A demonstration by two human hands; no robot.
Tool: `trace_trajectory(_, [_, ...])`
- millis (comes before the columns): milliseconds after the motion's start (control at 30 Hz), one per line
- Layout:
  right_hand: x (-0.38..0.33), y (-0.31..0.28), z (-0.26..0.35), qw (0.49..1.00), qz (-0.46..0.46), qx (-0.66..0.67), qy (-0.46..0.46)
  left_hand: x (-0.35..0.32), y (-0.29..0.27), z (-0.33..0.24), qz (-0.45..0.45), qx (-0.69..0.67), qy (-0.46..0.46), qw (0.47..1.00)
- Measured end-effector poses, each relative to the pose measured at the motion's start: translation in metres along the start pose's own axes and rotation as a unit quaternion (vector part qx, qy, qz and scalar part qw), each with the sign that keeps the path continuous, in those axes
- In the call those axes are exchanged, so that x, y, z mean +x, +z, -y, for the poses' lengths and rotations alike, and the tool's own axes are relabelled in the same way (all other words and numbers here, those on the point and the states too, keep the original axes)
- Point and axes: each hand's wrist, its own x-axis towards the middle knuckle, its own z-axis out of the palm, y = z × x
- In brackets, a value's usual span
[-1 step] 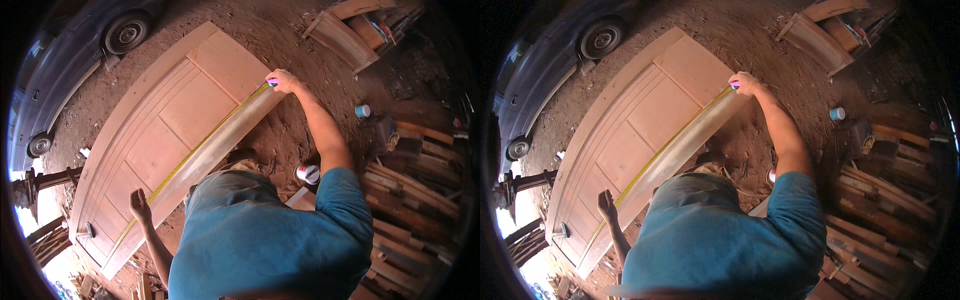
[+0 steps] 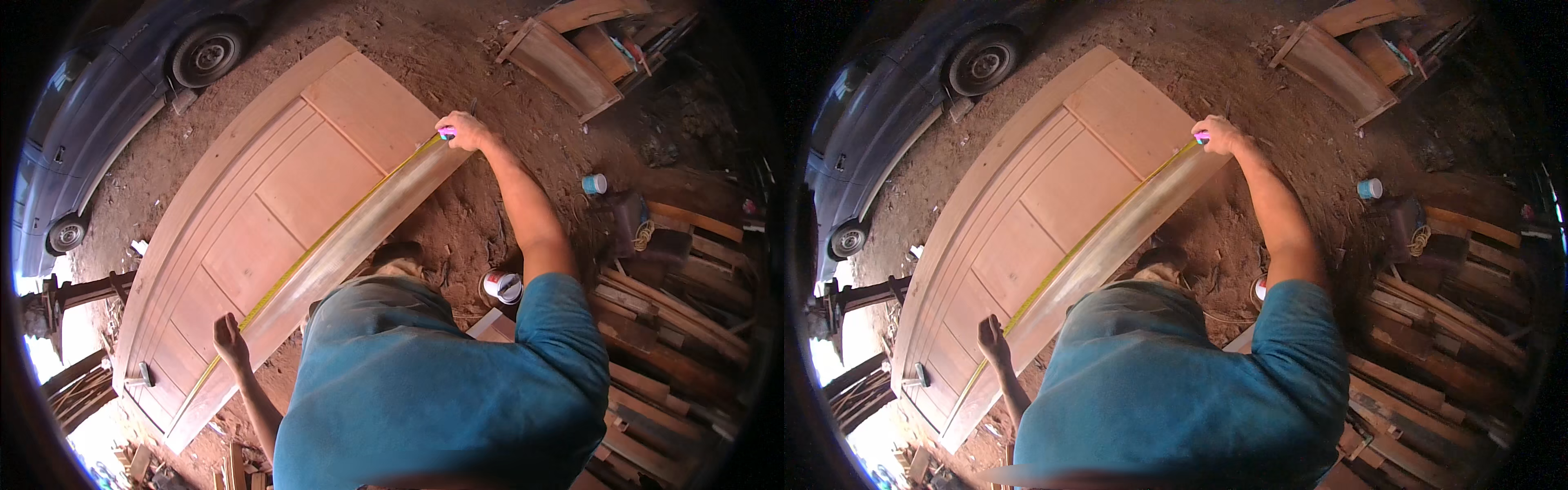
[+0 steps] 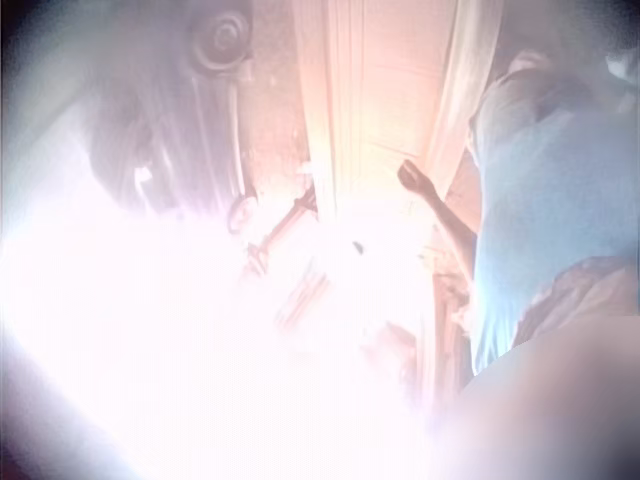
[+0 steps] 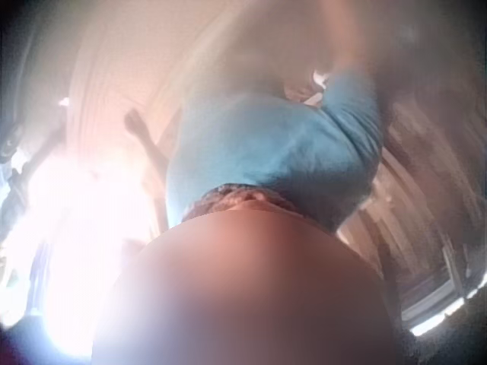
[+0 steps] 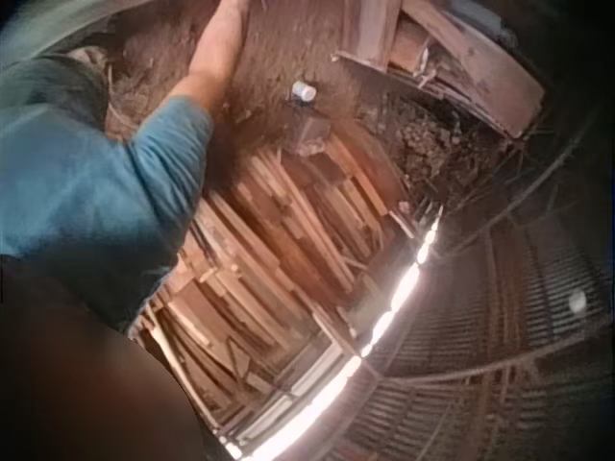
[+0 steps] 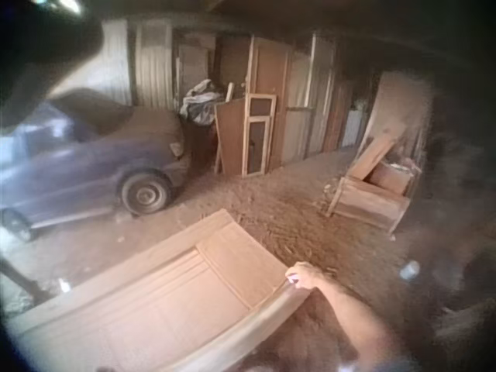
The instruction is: The person assembles a wooden door by attaching a long wooden strip to the edge of a large door panel. They use a hammer to tap the strip into place and a tape measure to check the dimensions of the door.
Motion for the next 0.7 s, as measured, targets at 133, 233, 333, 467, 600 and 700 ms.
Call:
trace_trajectory(133, [0.046,0.003,-0.069,1.000,0.005,0.010,-0.023,-0.033,0.056,-0.008,-0.049,-0.019,-0.090,0.995])
trace_trajectory(233, [0.051,0.000,-0.092,0.998,0.028,0.024,-0.042,-0.050,0.092,-0.030,-0.028,-0.028,-0.115,0.993])
trace_trajectory(333, [0.056,0.004,-0.109,0.997,0.033,0.047,-0.048,-0.057,0.115,-0.058,-0.024,0.019,-0.140,0.990])
trace_trajectory(467, [0.057,0.007,-0.118,0.994,0.012,0.078,-0.082,-0.057,0.133,-0.071,-0.001,0.021,-0.156,0.987])
trace_trajectory(600, [0.058,0.015,-0.123,0.988,-0.016,0.114,-0.107,-0.043,0.147,-0.090,0.011,0.044,-0.130,0.990])
trace_trajectory(700, [0.058,0.012,-0.120,0.987,-0.022,0.116,-0.110,-0.035,0.151,-0.088,0.010,0.060,-0.133,0.989])
